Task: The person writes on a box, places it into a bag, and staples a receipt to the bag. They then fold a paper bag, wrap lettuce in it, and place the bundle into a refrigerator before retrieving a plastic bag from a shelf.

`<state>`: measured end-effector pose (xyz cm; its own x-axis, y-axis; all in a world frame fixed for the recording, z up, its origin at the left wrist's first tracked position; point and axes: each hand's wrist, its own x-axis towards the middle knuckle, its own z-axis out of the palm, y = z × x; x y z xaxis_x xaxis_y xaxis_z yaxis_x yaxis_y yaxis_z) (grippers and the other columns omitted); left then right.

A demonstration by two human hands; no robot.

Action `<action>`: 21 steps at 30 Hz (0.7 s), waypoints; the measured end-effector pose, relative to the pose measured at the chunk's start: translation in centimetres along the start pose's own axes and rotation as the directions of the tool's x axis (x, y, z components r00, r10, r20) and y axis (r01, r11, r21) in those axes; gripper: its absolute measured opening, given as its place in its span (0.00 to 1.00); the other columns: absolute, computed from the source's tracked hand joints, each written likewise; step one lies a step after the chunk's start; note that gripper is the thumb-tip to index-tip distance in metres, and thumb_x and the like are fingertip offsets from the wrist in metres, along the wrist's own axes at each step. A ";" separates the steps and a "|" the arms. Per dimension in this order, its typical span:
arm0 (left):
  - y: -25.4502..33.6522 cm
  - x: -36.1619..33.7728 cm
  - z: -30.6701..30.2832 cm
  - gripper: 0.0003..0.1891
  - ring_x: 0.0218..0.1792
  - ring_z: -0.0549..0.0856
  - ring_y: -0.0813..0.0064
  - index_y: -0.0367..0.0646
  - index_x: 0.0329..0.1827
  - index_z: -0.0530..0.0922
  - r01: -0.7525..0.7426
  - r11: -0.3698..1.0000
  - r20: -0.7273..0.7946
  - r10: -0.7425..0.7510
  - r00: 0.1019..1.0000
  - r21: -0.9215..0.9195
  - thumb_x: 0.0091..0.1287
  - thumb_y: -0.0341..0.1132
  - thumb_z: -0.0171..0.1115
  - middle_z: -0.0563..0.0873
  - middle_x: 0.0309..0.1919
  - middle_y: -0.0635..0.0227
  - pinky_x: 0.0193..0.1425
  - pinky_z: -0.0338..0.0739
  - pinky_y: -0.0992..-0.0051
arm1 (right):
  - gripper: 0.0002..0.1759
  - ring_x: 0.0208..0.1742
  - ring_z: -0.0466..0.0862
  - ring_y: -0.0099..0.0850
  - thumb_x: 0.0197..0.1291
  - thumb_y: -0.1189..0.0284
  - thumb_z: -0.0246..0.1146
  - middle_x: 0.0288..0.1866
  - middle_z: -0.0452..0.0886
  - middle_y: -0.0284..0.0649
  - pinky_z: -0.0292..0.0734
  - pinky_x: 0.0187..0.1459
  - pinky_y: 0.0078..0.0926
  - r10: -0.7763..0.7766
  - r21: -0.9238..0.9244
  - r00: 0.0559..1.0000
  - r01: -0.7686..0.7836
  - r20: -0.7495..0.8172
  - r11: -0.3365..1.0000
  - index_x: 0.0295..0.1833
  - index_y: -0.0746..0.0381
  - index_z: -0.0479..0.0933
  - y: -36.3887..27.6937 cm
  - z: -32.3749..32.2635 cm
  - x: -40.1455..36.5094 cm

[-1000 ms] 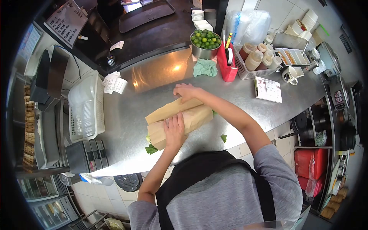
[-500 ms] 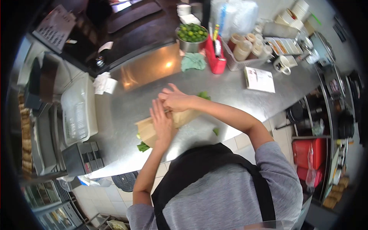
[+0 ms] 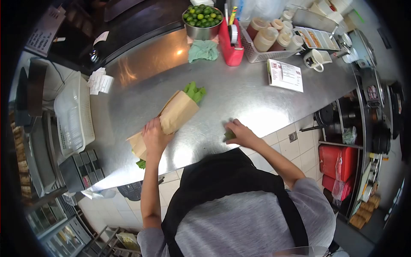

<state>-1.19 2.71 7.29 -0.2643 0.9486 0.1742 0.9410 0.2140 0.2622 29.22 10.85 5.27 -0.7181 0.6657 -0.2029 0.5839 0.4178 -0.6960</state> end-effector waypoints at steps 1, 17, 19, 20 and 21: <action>-0.4 -0.8 -0.5 0.28 0.43 0.80 0.59 0.38 0.43 0.75 0.050 0.999 -0.008 -0.050 0.999 0.013 0.37 0.41 0.73 0.81 0.37 0.58 0.52 0.71 0.61 | 0.16 0.43 0.78 0.47 0.47 0.74 0.64 0.47 0.71 0.48 0.76 0.41 0.41 0.070 0.026 0.997 -0.069 -0.039 0.997 0.43 0.61 0.71 -0.1 1.0 -0.8; -0.4 -34.2 -4.7 0.31 0.40 0.83 0.51 0.35 0.39 0.77 0.992 0.069 -0.037 -0.997 0.065 -0.105 0.34 0.47 0.76 0.83 0.37 0.48 0.44 0.77 0.60 | 0.06 0.34 0.77 0.42 0.49 0.75 0.64 0.33 0.75 0.43 0.75 0.39 0.34 -0.668 0.096 0.666 0.681 0.331 0.726 0.33 0.64 0.77 -7.0 11.2 6.0; -0.7 -39.3 -2.0 0.33 0.41 0.83 0.52 0.35 0.41 0.77 0.997 -0.055 0.034 -0.998 -0.053 -0.063 0.34 0.48 0.76 0.83 0.38 0.49 0.46 0.77 0.60 | 0.04 0.31 0.79 0.37 0.50 0.78 0.63 0.31 0.76 0.41 0.76 0.37 0.30 -0.611 0.187 0.690 0.590 0.389 0.785 0.34 0.65 0.77 -10.0 11.2 7.3; -1.0 -41.8 -0.5 0.33 0.42 0.83 0.53 0.36 0.41 0.77 0.991 -0.123 0.118 -0.986 -0.116 -0.052 0.33 0.49 0.76 0.84 0.39 0.50 0.47 0.77 0.61 | 0.03 0.29 0.79 0.35 0.51 0.80 0.63 0.30 0.77 0.39 0.76 0.36 0.27 -0.577 0.225 0.702 0.536 0.417 0.814 0.34 0.65 0.78 -11.4 11.9 7.8; -1.3 -44.1 1.3 0.34 0.43 0.83 0.55 0.37 0.42 0.77 0.982 -0.183 0.201 -0.964 -0.172 -0.039 0.33 0.50 0.76 0.84 0.39 0.51 0.47 0.77 0.61 | 0.03 0.29 0.80 0.31 0.52 0.80 0.63 0.29 0.78 0.38 0.76 0.36 0.25 -0.521 0.373 0.729 0.378 0.444 0.847 0.34 0.66 0.78 -12.2 13.2 8.3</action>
<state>9.50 -39.13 -2.00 -0.8195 -0.3225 -0.4737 -0.4403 0.8834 0.1604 11.09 3.08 2.98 -0.9958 -0.0068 -0.0911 0.0820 0.3747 -0.9235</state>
